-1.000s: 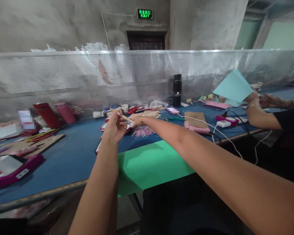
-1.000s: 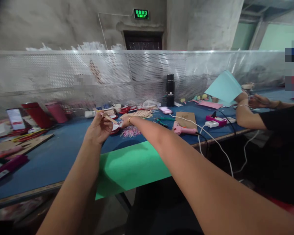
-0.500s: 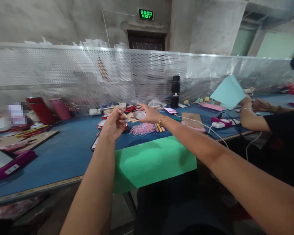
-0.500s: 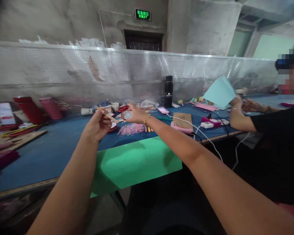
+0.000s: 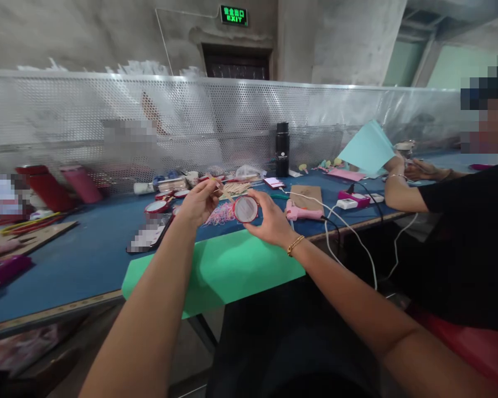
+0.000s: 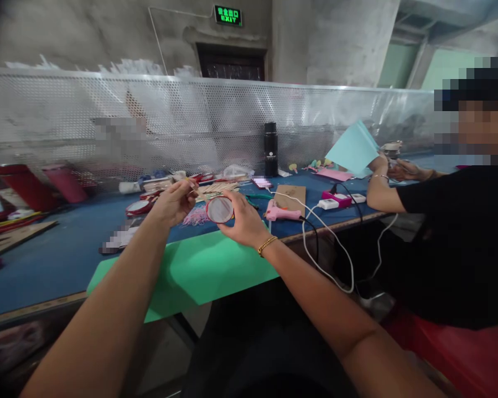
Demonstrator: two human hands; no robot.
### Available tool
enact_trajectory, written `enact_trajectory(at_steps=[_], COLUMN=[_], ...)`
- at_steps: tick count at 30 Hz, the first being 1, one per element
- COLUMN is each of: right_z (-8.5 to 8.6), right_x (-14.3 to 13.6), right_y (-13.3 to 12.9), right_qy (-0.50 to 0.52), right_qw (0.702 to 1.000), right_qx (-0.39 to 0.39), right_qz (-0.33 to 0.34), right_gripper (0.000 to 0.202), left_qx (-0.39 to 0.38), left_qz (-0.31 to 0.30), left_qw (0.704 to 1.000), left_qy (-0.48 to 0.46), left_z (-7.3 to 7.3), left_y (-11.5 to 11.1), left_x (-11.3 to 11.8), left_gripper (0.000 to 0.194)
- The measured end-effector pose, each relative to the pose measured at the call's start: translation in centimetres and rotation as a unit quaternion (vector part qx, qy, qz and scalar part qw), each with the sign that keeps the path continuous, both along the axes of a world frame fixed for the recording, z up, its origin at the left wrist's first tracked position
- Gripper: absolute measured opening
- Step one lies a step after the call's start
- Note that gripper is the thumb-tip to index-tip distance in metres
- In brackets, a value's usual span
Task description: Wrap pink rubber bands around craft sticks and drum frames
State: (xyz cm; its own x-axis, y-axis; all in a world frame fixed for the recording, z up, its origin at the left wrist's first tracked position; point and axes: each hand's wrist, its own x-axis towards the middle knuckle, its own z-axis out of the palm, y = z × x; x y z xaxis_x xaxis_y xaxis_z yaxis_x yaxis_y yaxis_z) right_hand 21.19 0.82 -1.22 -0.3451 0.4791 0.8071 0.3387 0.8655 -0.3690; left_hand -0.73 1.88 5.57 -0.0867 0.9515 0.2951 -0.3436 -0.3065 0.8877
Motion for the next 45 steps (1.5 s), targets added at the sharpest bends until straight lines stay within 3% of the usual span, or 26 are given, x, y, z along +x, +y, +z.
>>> enact_trajectory(at_steps=[10,35,45], right_z=[-0.7,-1.0,-0.8], right_x=[-0.2,-0.4,-0.5], right_y=[0.1,0.6,0.6], right_qy=[0.010,0.021,0.010], right_qw=[1.000,0.999,1.000], right_qx=[0.005,0.026,0.012], right_qz=[-0.027,-0.026,-0.025], right_gripper=[0.074,0.072,0.070], left_qx=[-0.020,-0.013,-0.002], left_qz=[0.009,-0.004,-0.005], left_qw=[0.998,0.994,0.993], left_qy=[0.064,0.111,0.119], left_z=[-1.4,-1.8,-1.7], left_y=[0.4,0.6,0.7], left_x=[1.1,0.9,1.1], left_gripper=[0.016,0.031,0.026])
